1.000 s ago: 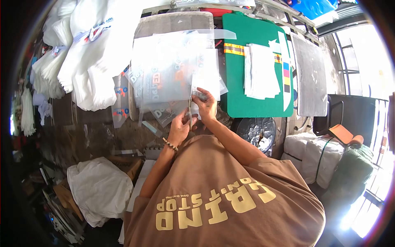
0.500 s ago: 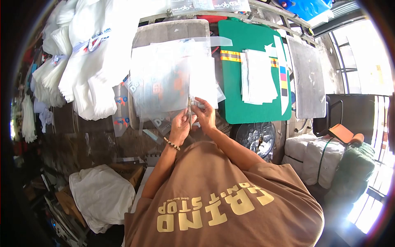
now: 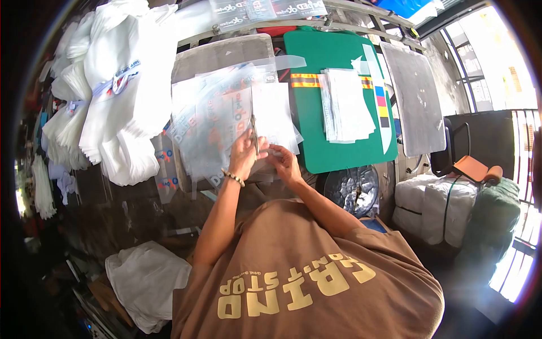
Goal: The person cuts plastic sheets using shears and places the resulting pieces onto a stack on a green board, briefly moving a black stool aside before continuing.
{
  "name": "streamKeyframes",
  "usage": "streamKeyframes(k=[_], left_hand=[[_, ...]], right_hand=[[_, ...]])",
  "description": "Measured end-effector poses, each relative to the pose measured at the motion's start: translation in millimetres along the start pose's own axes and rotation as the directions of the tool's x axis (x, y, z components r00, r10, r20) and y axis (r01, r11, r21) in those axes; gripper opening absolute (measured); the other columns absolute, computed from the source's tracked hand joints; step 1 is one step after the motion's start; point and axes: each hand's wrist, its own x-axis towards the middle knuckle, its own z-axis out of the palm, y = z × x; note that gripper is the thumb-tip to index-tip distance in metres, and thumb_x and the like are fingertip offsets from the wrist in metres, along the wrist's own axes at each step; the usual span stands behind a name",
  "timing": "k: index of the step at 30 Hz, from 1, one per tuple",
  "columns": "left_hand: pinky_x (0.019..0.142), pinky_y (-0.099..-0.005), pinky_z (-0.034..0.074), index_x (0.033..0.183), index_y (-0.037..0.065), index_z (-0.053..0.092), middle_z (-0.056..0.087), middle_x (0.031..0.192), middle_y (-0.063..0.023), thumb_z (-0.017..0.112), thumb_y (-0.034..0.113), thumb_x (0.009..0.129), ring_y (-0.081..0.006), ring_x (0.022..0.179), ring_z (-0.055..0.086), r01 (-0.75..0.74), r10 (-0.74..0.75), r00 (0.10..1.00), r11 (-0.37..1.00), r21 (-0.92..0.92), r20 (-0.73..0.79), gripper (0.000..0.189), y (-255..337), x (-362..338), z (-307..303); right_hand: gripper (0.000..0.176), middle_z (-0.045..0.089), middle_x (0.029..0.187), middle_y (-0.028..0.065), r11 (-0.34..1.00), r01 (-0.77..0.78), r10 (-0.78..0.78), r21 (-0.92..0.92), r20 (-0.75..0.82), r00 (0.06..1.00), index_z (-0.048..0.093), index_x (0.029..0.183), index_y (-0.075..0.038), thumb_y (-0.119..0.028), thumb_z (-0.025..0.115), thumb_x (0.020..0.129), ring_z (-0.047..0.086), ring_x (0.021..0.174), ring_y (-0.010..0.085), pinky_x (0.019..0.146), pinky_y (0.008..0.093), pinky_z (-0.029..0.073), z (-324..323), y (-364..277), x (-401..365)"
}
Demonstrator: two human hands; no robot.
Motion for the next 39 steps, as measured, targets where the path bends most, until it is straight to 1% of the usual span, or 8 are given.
streamKeyframes(k=[8,16,18,20,27,31,35,39], left_hand=[[0.076,-0.0367,0.06,0.143,-0.006,0.034,0.066,0.111,-0.0179,0.069,0.021,0.093,-0.0256,0.1,0.067,0.028,-0.037,0.999,0.975,0.221,0.037,0.067,28,33,5],[0.077,-0.0353,0.061,0.137,-0.005,0.043,0.067,0.11,-0.0193,0.066,0.014,0.094,-0.0258,0.095,0.07,-0.03,0.023,0.998,0.992,0.121,0.058,0.052,20,33,13],[0.075,-0.0334,0.061,0.139,-0.006,0.041,0.069,0.107,-0.0174,0.067,0.009,0.092,-0.0251,0.096,0.07,0.055,-0.059,0.991,0.998,0.039,0.119,0.056,22,29,9],[0.075,-0.033,0.061,0.14,-0.006,0.04,0.069,0.108,-0.0173,0.068,0.01,0.092,-0.0252,0.097,0.07,0.061,-0.074,0.987,0.994,0.091,0.145,0.058,17,19,6],[0.075,-0.0332,0.061,0.145,-0.004,0.037,0.068,0.111,-0.018,0.068,0.014,0.092,-0.0234,0.095,0.07,0.138,-0.184,0.91,0.979,0.146,0.371,0.064,16,-33,-2],[0.077,-0.032,0.06,0.145,-0.001,0.039,0.069,0.112,-0.016,0.067,0.014,0.092,-0.0199,0.092,0.07,0.148,-0.178,0.905,0.983,0.107,0.387,0.061,25,-69,-18],[0.079,-0.0252,0.054,0.145,0.003,0.042,0.071,0.111,-0.011,0.067,0.013,0.094,-0.0108,0.093,0.067,-0.139,0.137,0.99,0.892,0.43,0.036,0.058,5,-52,-64],[0.081,-0.0257,0.053,0.145,0.001,0.041,0.071,0.114,-0.0127,0.065,0.01,0.094,-0.0137,0.098,0.067,-0.294,0.448,0.888,0.725,0.623,-0.102,0.056,7,-20,-99]], right_hand=[[0.038,0.072,0.085,0.0096,1.0,0.009,-0.008,0.004,-0.051,0.999,0.061,0.129,-0.007,-0.011,0.064,0.092,0.063,0.072,0.0105,0.065,0.0276,0.049,-21,4,9],[0.044,0.069,0.093,0.0133,0.985,0.012,-0.032,-0.174,-0.115,0.993,0.061,0.129,-0.007,-0.004,0.066,0.085,0.059,0.068,0.0151,0.064,0.0304,0.048,-40,-4,-6],[0.047,0.067,0.106,0.0168,0.777,0.312,-0.497,-0.547,-0.229,0.837,0.06,0.129,-0.007,0.0,0.066,0.083,0.064,0.082,0.0216,0.071,0.0307,0.051,-68,-9,2],[0.049,0.067,0.116,0.016,0.953,0.175,-0.26,-0.248,-0.368,0.893,0.059,0.129,-0.004,0.005,0.064,0.081,0.065,0.098,0.0215,0.079,0.0313,0.053,-102,-17,8],[0.074,0.07,0.098,0.0142,0.988,-0.023,0.075,0.152,-0.347,0.935,0.036,0.147,-0.004,-0.009,0.075,0.084,0.069,0.074,0.0184,0.064,0.0287,0.058,-201,-34,22],[0.093,0.063,0.058,0.0112,0.68,-0.451,0.186,-0.578,-0.459,0.869,0.038,0.145,-0.002,-0.048,0.081,0.076,0.061,0.045,0.0182,0.05,0.03,0.053,-190,-100,1],[0.046,0.07,0.071,0.0135,0.632,-0.243,0.032,-0.736,-0.288,0.957,0.068,0.101,-0.006,-0.044,0.079,0.076,0.07,0.074,0.0317,0.069,0.0419,0.053,-114,-89,18],[0.07,0.059,0.119,0.022,0.619,0.044,-0.125,-0.784,-0.044,0.991,0.061,0.115,-0.001,-0.054,0.08,0.072,0.065,0.101,0.0378,0.085,0.0427,0.053,3,-61,35]])
